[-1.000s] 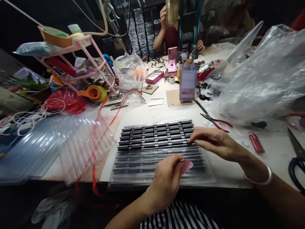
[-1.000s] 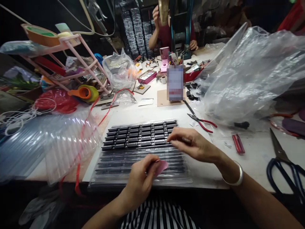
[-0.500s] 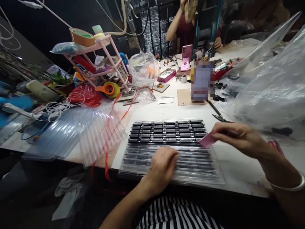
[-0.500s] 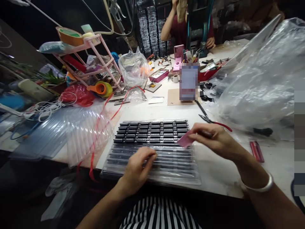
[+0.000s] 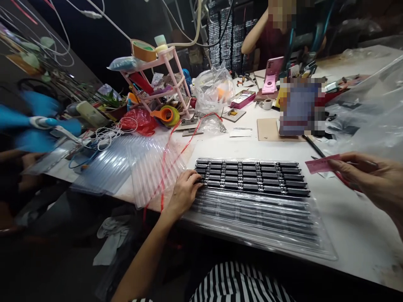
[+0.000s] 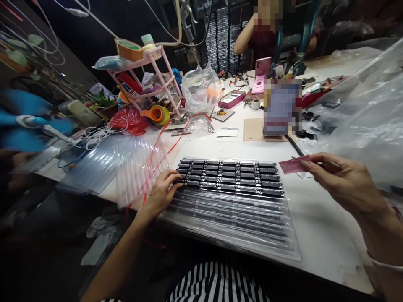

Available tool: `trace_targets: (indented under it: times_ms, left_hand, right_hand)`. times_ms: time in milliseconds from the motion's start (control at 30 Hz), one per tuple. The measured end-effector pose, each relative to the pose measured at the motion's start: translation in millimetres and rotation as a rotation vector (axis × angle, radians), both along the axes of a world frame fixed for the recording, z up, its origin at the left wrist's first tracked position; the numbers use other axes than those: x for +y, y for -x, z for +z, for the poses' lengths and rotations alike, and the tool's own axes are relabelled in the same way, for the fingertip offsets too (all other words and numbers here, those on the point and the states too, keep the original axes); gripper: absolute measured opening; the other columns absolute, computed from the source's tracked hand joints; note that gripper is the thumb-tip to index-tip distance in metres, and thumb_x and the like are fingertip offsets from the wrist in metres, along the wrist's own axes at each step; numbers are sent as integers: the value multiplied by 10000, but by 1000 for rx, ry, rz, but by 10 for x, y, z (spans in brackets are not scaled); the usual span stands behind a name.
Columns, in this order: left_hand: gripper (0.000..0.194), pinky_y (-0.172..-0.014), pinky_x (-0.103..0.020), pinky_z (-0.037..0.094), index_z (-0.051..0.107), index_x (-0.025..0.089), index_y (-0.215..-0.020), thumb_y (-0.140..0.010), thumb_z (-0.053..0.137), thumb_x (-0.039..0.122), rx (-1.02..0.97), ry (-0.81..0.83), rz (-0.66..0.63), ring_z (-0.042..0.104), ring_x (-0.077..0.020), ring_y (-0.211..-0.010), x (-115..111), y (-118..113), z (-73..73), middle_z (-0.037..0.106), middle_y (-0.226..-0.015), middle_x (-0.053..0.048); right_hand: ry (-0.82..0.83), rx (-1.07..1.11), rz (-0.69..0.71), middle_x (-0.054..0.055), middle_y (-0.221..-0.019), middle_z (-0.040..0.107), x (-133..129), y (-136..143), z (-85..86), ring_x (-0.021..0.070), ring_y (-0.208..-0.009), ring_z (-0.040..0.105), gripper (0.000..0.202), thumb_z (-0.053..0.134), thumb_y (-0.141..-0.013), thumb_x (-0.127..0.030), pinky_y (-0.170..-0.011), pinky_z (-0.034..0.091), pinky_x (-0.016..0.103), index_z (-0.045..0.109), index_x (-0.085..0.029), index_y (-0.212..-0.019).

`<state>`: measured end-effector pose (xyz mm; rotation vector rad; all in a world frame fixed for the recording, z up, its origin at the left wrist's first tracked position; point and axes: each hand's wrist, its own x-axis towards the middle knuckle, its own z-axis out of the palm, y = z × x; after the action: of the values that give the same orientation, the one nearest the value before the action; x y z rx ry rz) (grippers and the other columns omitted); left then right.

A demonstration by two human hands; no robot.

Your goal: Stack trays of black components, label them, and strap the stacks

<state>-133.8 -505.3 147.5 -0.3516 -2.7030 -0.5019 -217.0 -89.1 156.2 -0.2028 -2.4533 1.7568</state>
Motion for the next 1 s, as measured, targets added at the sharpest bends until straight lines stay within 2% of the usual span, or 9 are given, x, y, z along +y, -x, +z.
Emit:
trace_targets:
  times_ms: [133,267,433,667,867,1000]
  left_hand:
    - [106,-894,-395,468,580,175,-955,-853,552,164,-61,16,-100,538,-206,-1013,-87,49,53,572,-1077,-75]
    - [90,-864,-374,474,580,177,-930,-871,513,171,-127,31,-175,548,-193,-963,-150,102,100,579,-1014,-62]
    - [102,-823,-333,485,583,196,-914,-880,490,220,-145,35,-228,557,-178,-925,-199,192,129,569,-977,-46]
    - [68,-812,-310,495,560,203,-911,-871,508,220,-213,33,-266,548,-169,-919,-233,208,191,539,-971,-42]
    - [113,-901,-349,479,539,202,-979,-888,472,195,-51,25,-242,548,-188,-1015,-243,121,121,540,-1035,-69]
    - [127,-885,-365,486,546,212,-996,-892,473,217,-85,88,-261,568,-200,-1008,-266,155,43,591,-1052,-61]
  right_hand:
    - [-2,-16,3,-4,-522,485,-4,40,-30,100,-454,404,524,775,-505,-589,-348,267,208,671,-190,-828]
    - [-31,24,75,-28,-527,454,-7,51,-27,69,-453,349,455,739,-603,-563,-365,241,201,666,-181,-838]
    - [-9,25,142,-43,-519,420,-9,64,10,68,-458,322,345,699,-703,-486,-393,220,232,644,-169,-827]
    - [-12,76,183,-30,-566,462,7,91,-19,75,-499,340,300,685,-734,-448,-450,248,253,649,-162,-818]
    - [-55,85,186,-1,-662,547,-2,72,9,85,-557,400,281,669,-759,-433,-505,298,250,653,-163,-837]
    - [-104,137,195,11,-708,577,-11,78,10,103,-633,460,304,640,-777,-453,-579,348,245,650,-152,-810]
